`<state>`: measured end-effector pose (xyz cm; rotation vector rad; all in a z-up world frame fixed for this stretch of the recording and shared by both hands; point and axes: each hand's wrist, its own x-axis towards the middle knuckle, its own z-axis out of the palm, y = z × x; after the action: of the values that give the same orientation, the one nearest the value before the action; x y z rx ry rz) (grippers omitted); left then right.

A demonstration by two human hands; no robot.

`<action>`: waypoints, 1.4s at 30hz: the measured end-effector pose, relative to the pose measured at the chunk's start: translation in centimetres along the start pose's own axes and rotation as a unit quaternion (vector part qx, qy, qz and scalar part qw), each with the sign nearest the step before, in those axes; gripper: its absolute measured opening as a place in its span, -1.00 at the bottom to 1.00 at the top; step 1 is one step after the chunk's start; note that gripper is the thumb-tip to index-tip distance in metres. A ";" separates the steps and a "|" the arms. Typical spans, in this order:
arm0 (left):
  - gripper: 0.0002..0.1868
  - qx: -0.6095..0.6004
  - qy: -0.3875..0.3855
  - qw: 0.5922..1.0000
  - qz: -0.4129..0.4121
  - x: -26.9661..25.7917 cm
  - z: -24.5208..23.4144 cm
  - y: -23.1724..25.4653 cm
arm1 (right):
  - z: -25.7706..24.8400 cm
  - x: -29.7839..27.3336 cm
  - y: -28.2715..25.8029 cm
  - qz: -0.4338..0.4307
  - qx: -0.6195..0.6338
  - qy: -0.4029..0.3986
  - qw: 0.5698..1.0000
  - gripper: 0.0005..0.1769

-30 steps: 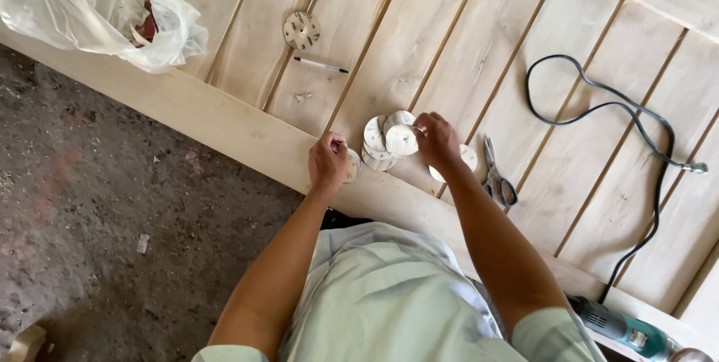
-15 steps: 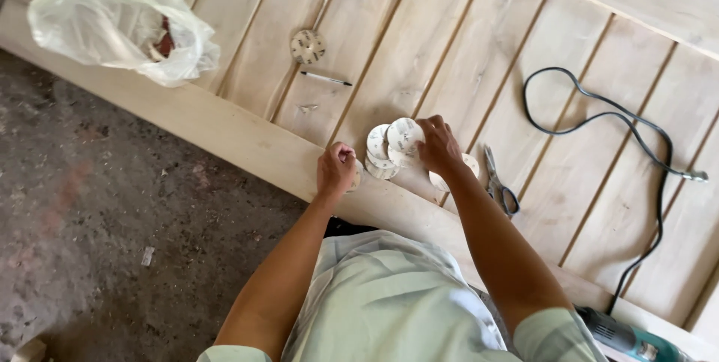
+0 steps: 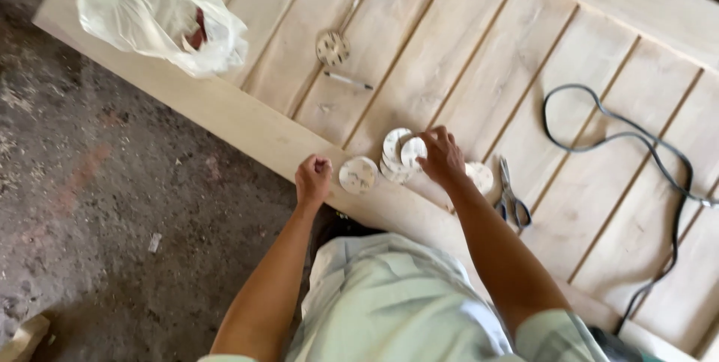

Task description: Cutting circular pieces of sandpaper using scissors.

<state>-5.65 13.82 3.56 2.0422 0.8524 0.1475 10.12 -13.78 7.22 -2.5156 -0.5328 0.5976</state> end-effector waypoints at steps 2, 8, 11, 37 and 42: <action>-0.86 -0.010 -0.023 1.000 0.009 -0.3 0.7 -0.7 | 0.5 0.1 0.3 -0.046 -0.025 0.065 0.997 -0.51; -0.89 -0.108 -0.067 0.991 -0.035 0.3 0.2 0.1 | 2.6 0.1 5.0 -0.006 0.043 0.113 0.993 -0.85; -0.90 -0.137 -0.064 0.987 -0.053 1.9 -0.2 -1.7 | -0.5 0.3 3.2 0.123 0.194 0.080 0.970 -0.84; -0.83 -0.144 -0.102 0.976 -0.130 0.2 -1.6 -0.5 | 0.7 2.3 5.5 0.020 0.058 -0.068 0.996 -0.77; -0.83 -0.169 -0.107 0.970 -0.137 0.5 -1.1 0.0 | -2.0 0.2 9.1 0.065 0.165 -0.036 0.984 -0.76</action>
<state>-5.74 14.95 4.12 1.5731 0.8968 -0.0763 13.59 -21.71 3.71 -2.2317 -0.2686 0.7605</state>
